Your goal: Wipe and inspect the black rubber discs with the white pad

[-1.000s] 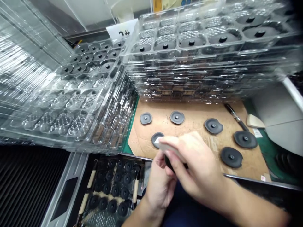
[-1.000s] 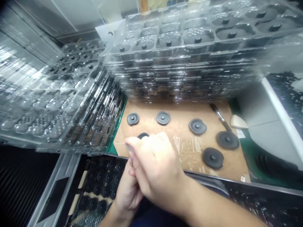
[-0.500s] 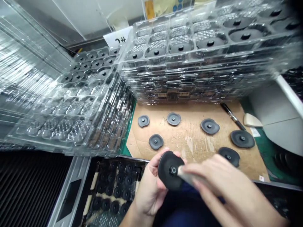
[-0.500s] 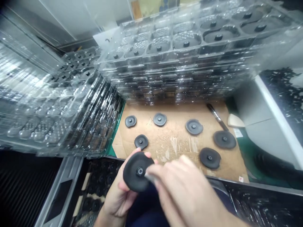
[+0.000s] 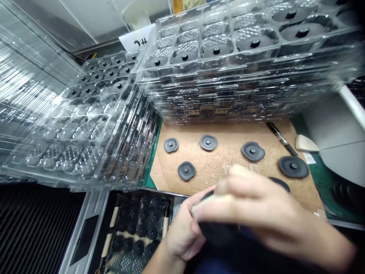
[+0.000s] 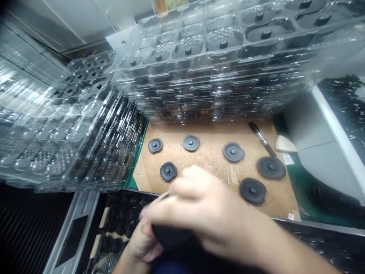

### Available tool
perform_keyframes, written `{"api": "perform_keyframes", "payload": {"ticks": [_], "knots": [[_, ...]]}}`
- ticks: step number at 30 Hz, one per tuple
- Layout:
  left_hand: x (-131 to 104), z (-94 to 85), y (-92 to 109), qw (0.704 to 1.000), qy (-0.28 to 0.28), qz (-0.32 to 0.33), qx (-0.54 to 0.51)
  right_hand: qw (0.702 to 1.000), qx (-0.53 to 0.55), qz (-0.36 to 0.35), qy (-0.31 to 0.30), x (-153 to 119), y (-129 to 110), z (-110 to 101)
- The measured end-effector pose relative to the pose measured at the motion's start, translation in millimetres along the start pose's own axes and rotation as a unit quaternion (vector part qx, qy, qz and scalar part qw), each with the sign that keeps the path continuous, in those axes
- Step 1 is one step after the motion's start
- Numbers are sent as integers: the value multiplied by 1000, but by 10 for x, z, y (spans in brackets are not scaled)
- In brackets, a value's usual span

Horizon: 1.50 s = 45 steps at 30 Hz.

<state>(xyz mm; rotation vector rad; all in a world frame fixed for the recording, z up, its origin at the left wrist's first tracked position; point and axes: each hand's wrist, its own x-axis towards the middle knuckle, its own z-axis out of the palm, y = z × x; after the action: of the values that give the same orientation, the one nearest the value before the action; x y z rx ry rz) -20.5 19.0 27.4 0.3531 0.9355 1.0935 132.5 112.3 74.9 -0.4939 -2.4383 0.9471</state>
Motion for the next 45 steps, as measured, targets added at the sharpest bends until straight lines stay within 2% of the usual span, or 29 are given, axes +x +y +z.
{"api": "perform_keyframes", "payload": {"ticks": [2,4,7,8,10,13,18,21,23,25,27,28,29,30,32,35,38,43,45], "knots": [[-2,-56,10,997,-8,41,58,992,-10,108,67,-90,160,-3],[-21,-97,41,973,4,119,196,965,-31,226,132,-232,320,21],[-47,-111,80,882,14,217,418,936,-16,323,137,-523,496,153],[-48,-109,80,858,11,236,457,927,0,351,129,-626,531,219],[-39,-104,56,830,6,260,493,906,36,406,113,-808,572,358],[-23,-113,-1,811,14,276,515,879,64,461,103,-965,577,514],[-47,-144,-21,798,20,291,527,880,78,458,98,-991,556,568],[-83,-140,-17,804,18,298,515,883,89,451,97,-974,520,587],[-99,-126,-24,831,27,272,485,880,95,452,109,-956,473,624],[-97,-108,-31,893,46,216,392,873,101,457,135,-933,417,670],[-78,-95,-27,967,39,132,212,866,101,463,162,-911,369,712],[-65,-93,-19,991,19,85,105,864,99,463,172,-903,353,729],[-53,-95,-9,999,-7,41,4,864,97,460,178,-899,343,744],[-44,-101,3,996,-33,3,-77,865,95,457,182,-899,339,756],[-39,-124,20,981,-70,-45,-174,869,95,449,184,-911,350,776],[-64,-165,11,967,-93,-54,-231,880,100,437,159,-944,382,798],[-101,-182,-32,960,-110,-40,-256,888,107,426,137,-956,376,802],[-148,-148,-69,966,-98,8,-241,877,109,438,167,-912,290,812],[-163,-139,-64,969,-91,16,-231,878,107,439,158,-912,296,829]]}}
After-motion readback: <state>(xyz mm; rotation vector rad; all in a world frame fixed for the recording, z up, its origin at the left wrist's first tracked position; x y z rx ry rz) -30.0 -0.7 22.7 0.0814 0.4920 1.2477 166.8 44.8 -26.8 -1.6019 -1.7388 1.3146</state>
